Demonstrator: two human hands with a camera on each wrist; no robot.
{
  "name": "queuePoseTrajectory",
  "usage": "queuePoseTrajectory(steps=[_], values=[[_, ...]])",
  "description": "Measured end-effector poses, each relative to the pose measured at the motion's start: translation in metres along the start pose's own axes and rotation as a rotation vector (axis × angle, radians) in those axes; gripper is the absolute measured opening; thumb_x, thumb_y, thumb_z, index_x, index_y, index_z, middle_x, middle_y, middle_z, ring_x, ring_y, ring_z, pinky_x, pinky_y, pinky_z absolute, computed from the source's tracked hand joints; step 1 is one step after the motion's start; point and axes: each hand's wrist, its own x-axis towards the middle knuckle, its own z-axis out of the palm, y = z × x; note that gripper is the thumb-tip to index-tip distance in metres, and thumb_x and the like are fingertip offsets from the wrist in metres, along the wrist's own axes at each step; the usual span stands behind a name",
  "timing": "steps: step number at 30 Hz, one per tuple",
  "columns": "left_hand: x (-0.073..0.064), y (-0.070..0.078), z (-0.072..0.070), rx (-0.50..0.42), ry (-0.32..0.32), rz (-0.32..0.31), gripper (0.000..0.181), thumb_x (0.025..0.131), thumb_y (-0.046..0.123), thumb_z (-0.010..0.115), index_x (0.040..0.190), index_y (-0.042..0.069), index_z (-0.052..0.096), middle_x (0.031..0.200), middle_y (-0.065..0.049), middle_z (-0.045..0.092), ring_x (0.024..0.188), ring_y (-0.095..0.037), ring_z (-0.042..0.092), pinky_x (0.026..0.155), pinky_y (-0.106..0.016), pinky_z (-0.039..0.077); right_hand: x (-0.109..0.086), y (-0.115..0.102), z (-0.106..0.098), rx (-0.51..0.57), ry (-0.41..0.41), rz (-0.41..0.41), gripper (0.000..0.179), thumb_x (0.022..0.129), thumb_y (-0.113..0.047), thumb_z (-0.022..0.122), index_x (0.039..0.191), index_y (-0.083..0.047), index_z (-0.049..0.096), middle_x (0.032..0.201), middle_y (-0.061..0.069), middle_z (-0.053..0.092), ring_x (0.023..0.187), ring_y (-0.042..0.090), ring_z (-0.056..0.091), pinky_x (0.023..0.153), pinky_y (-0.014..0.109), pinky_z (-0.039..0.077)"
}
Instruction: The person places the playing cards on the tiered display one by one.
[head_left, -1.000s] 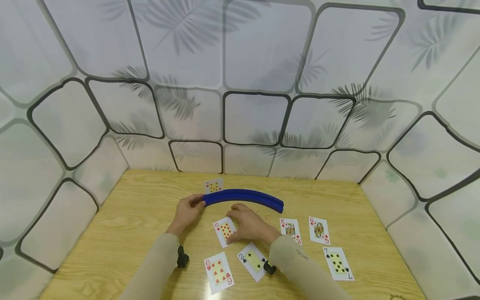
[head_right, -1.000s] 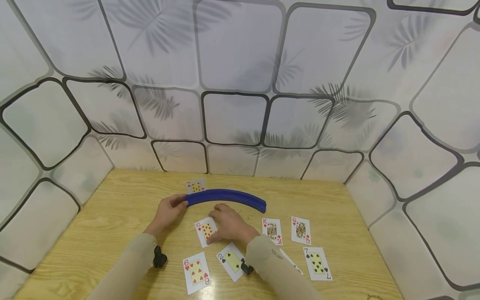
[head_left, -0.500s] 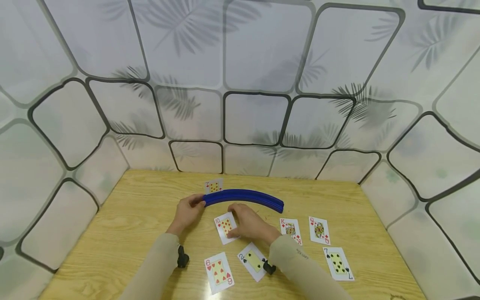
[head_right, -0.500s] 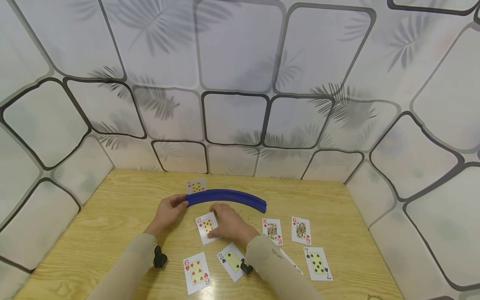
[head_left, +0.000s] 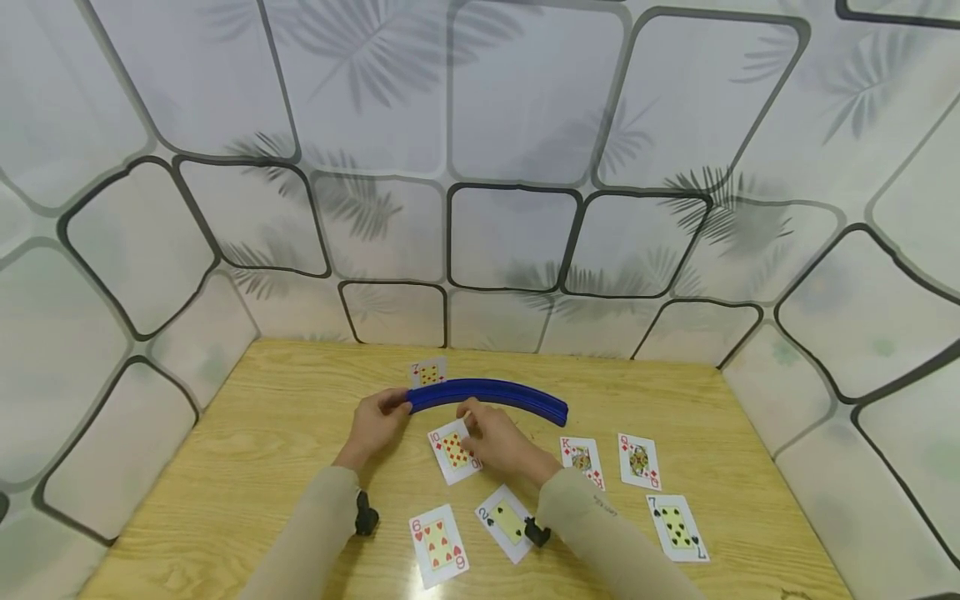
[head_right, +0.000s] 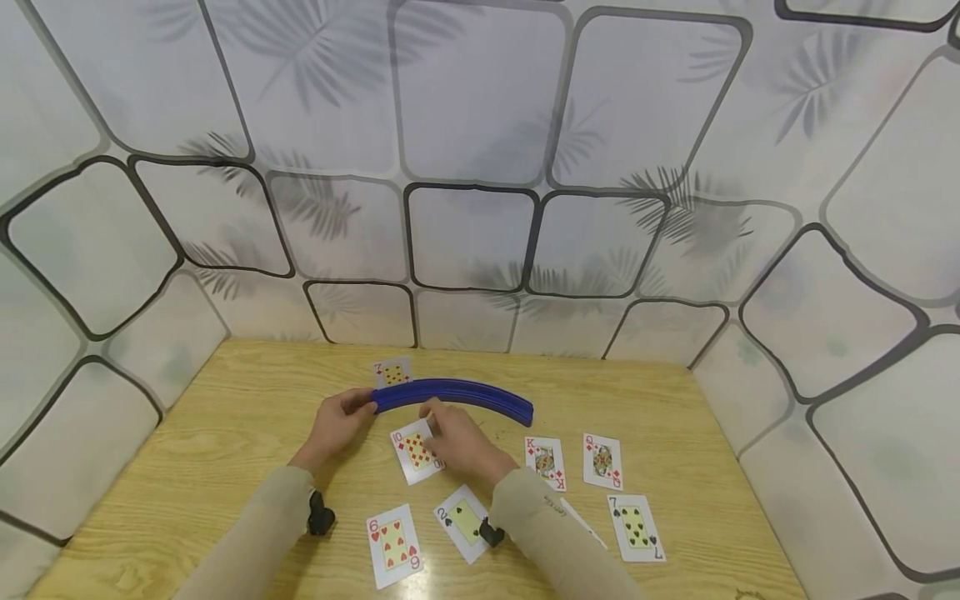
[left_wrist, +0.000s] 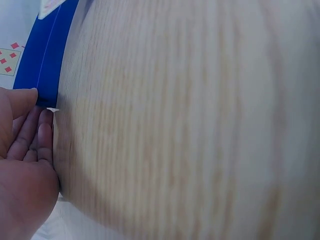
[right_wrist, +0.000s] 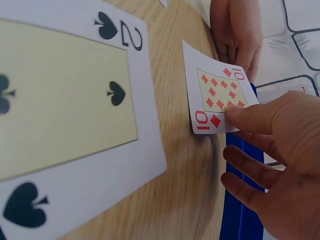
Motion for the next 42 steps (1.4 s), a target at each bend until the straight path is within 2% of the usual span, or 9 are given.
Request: queuePoseTrajectory(steps=[7, 12, 20, 30, 34, 39, 42], values=[[0.0, 0.0, 0.0, -0.003, 0.0, 0.001, 0.033, 0.101, 0.005, 0.067, 0.132, -0.004, 0.069, 0.128, -0.024, 0.073, 0.119, -0.037, 0.068, 0.106, -0.05, 0.054, 0.002, 0.0, -0.004, 0.031, 0.04, -0.059, 0.032, 0.103, -0.01, 0.066, 0.134, -0.008, 0.061, 0.112, 0.005, 0.071, 0.095, 0.016, 0.06, 0.082, 0.033, 0.054], [0.0, 0.0, 0.0, -0.003, -0.001, 0.005, 0.032, 0.101, 0.005, 0.067, 0.132, -0.004, 0.07, 0.128, -0.024, 0.073, 0.119, -0.037, 0.068, 0.106, -0.051, 0.055, 0.004, 0.0, -0.008, 0.064, 0.071, -0.079, 0.023, 0.105, -0.011, 0.064, 0.128, -0.01, 0.067, 0.109, 0.002, 0.071, 0.096, 0.015, 0.06, 0.084, 0.034, 0.053], [0.0, 0.001, 0.001, -0.003, -0.003, 0.0, 0.031, 0.101, 0.005, 0.067, 0.13, -0.003, 0.071, 0.125, -0.023, 0.074, 0.117, -0.036, 0.069, 0.104, -0.047, 0.055, 0.008, -0.001, -0.01, 0.088, 0.113, -0.127, 0.019, 0.104, -0.008, 0.066, 0.122, -0.008, 0.07, 0.106, 0.005, 0.073, 0.096, 0.015, 0.065, 0.082, 0.03, 0.056], [-0.001, 0.002, 0.001, -0.003, 0.001, 0.001, 0.032, 0.101, 0.005, 0.067, 0.131, -0.004, 0.07, 0.124, -0.023, 0.074, 0.117, -0.036, 0.069, 0.105, -0.05, 0.055, 0.017, -0.005, -0.015, 0.116, 0.165, -0.091, 0.015, 0.104, -0.01, 0.066, 0.118, -0.009, 0.07, 0.108, 0.007, 0.074, 0.099, 0.019, 0.066, 0.085, 0.035, 0.057], [-0.001, 0.002, 0.001, -0.005, 0.003, -0.002, 0.03, 0.1, 0.004, 0.067, 0.129, -0.004, 0.071, 0.122, -0.022, 0.075, 0.114, -0.034, 0.07, 0.102, -0.043, 0.057, 0.021, -0.006, -0.017, 0.133, 0.181, -0.077, 0.015, 0.105, -0.011, 0.064, 0.119, -0.009, 0.07, 0.109, 0.007, 0.073, 0.1, 0.019, 0.067, 0.088, 0.036, 0.058], [-0.001, 0.002, 0.001, -0.011, 0.004, -0.007, 0.029, 0.1, 0.003, 0.067, 0.127, -0.003, 0.072, 0.121, -0.021, 0.075, 0.112, -0.031, 0.07, 0.095, -0.032, 0.055, 0.029, -0.007, -0.019, 0.129, 0.217, -0.094, 0.014, 0.105, -0.009, 0.064, 0.116, -0.007, 0.071, 0.107, 0.009, 0.074, 0.095, 0.017, 0.066, 0.084, 0.033, 0.057], [-0.001, 0.002, 0.001, -0.014, 0.003, -0.01, 0.029, 0.1, 0.003, 0.067, 0.128, -0.004, 0.072, 0.121, -0.022, 0.075, 0.112, -0.032, 0.071, 0.096, -0.033, 0.056, 0.033, -0.009, -0.019, 0.129, 0.238, -0.092, 0.016, 0.105, -0.008, 0.064, 0.118, -0.005, 0.071, 0.106, 0.009, 0.074, 0.092, 0.017, 0.065, 0.082, 0.032, 0.056]])
